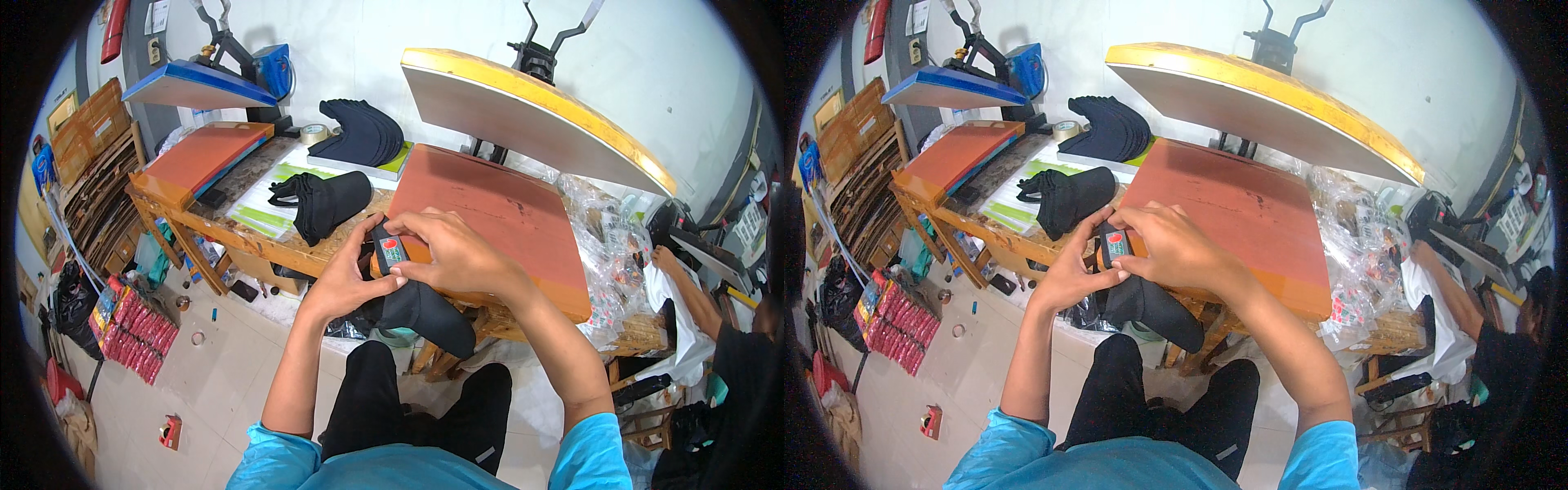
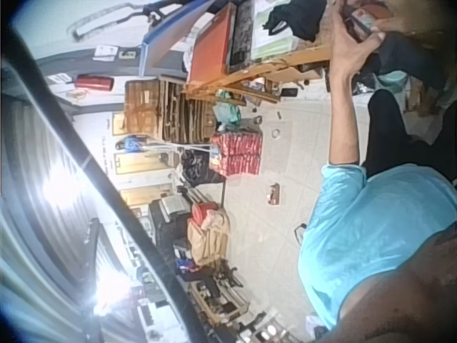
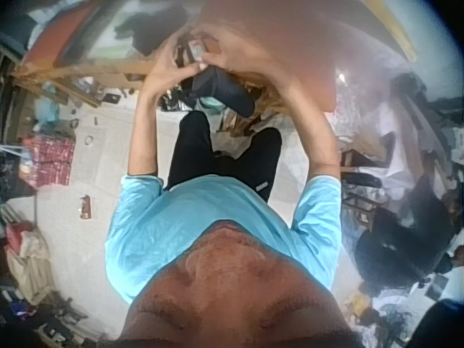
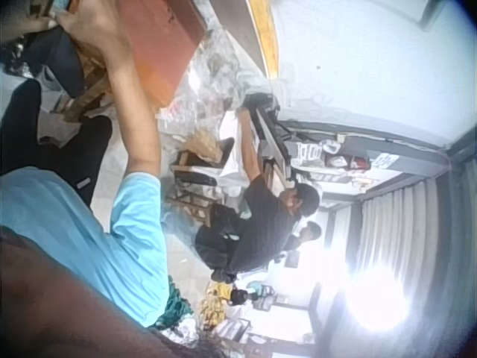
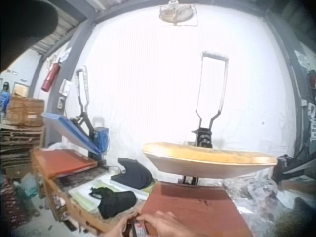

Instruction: The person prepares a black hat, aligns a small graphic label on it, and uses a manual heat press to secure the design onto the fabric.

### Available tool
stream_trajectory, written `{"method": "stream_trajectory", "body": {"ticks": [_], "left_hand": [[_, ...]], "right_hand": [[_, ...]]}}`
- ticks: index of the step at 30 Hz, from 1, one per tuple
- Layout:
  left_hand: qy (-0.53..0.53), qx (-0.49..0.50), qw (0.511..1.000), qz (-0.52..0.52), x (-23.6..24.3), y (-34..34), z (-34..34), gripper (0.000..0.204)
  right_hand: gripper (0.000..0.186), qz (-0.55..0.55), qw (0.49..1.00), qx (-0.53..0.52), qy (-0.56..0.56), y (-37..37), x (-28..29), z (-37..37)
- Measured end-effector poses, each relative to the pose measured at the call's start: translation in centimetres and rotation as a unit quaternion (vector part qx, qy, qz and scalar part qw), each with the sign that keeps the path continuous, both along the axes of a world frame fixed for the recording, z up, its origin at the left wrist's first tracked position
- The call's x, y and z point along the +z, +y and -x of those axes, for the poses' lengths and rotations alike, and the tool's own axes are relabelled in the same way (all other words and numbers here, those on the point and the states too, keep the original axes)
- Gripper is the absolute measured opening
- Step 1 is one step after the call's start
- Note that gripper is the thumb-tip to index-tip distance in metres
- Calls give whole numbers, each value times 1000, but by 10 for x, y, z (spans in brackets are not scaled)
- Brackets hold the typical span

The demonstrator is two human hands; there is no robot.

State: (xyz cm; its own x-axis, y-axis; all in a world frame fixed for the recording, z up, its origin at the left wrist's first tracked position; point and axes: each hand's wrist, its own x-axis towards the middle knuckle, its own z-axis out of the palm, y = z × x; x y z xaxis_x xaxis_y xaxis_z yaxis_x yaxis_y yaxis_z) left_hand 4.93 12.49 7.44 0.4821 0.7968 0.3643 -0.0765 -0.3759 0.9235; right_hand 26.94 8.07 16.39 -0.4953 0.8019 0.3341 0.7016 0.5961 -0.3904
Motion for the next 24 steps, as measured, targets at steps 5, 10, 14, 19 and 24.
{"method": "stream_trajectory", "body": {"ticks": [5, 10, 14, 19, 24], "left_hand": [[0, 2, 1000, 2, 0, 0, 0, 110], [-5, -2, 1000, 4, -1, 0, 0, 109], [-2, -3, 1000, -3, 1, 0, -1, 108], [-1, -8, 1000, 6, 6, -4, 0, 107], [-8, -8, 1000, 10, 3, -3, 0, 107]], "right_hand": [[58, 6, 1000, 1, 3, 1, -1, 0], [59, 6, 1000, -1, 2, 2, -2, -1], [58, 3, 1000, -4, 0, -1, 2, -1], [53, -6, 999, 5, 43, -7, 2, -6], [42, 30, 993, -23, 111, -13, 13, -21]]}}
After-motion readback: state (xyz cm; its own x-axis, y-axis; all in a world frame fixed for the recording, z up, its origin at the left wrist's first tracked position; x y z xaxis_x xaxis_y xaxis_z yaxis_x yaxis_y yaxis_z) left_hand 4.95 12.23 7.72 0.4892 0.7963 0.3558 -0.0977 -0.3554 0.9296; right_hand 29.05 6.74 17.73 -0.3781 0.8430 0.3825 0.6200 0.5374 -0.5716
